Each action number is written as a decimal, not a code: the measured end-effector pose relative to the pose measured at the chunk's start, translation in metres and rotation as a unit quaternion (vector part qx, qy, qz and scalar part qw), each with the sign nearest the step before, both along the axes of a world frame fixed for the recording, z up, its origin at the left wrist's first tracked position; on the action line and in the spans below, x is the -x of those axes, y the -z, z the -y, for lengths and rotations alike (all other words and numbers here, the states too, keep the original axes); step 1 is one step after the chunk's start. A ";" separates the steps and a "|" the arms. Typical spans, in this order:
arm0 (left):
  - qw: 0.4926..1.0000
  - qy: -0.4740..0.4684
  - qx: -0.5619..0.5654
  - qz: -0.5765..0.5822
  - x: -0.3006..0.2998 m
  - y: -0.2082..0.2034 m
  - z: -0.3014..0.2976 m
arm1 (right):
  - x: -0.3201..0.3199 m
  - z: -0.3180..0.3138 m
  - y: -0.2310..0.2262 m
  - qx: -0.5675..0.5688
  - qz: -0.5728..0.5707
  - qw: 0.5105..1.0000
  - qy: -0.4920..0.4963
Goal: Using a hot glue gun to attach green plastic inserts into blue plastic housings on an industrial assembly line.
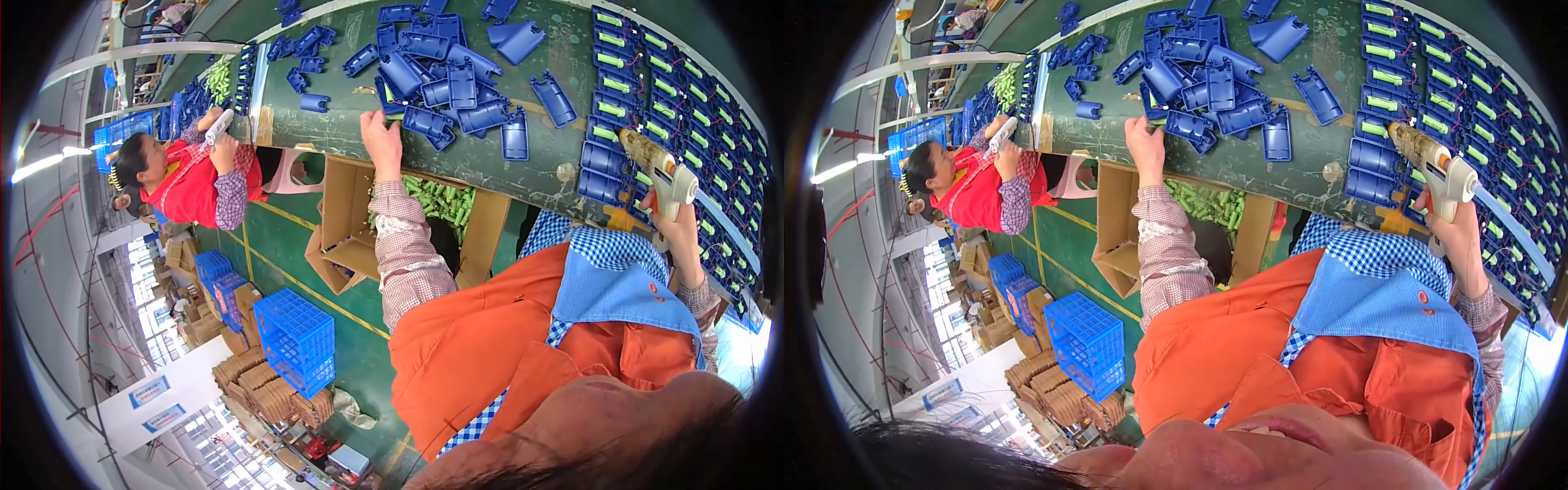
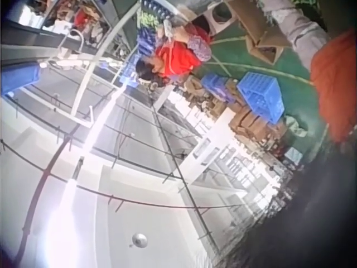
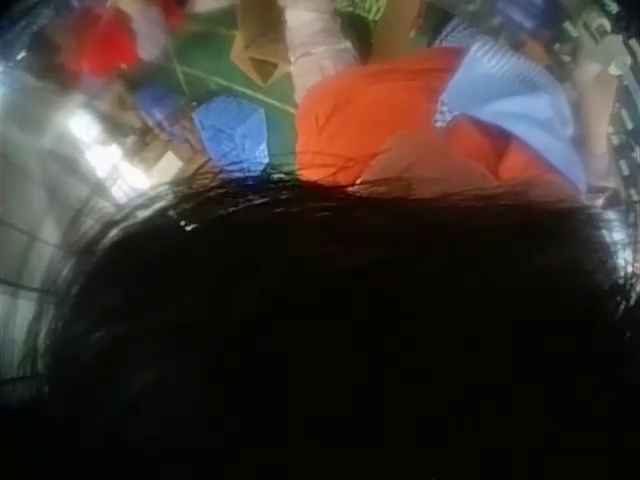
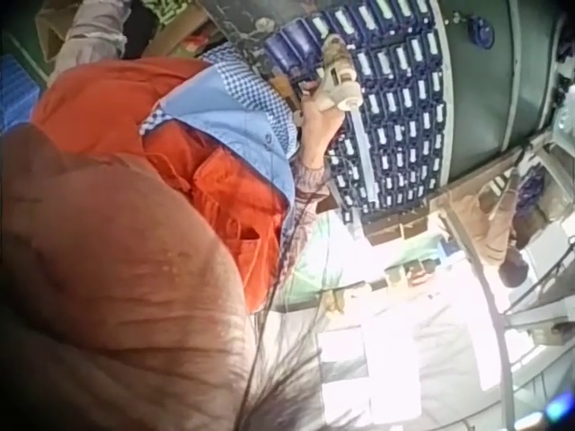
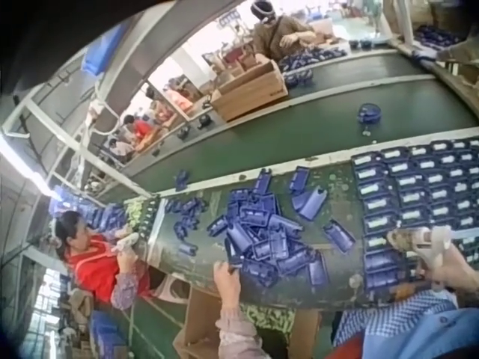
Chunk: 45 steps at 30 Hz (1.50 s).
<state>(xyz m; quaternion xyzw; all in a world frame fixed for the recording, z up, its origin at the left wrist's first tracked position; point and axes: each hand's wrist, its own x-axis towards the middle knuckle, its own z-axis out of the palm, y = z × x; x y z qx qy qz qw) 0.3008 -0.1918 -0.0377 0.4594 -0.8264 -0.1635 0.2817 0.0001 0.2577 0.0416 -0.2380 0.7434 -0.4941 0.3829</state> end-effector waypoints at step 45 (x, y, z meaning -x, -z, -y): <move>0.738 0.139 -0.483 -0.451 0.090 -0.088 -0.093 | -0.005 -0.017 -0.017 0.068 0.043 0.997 -0.020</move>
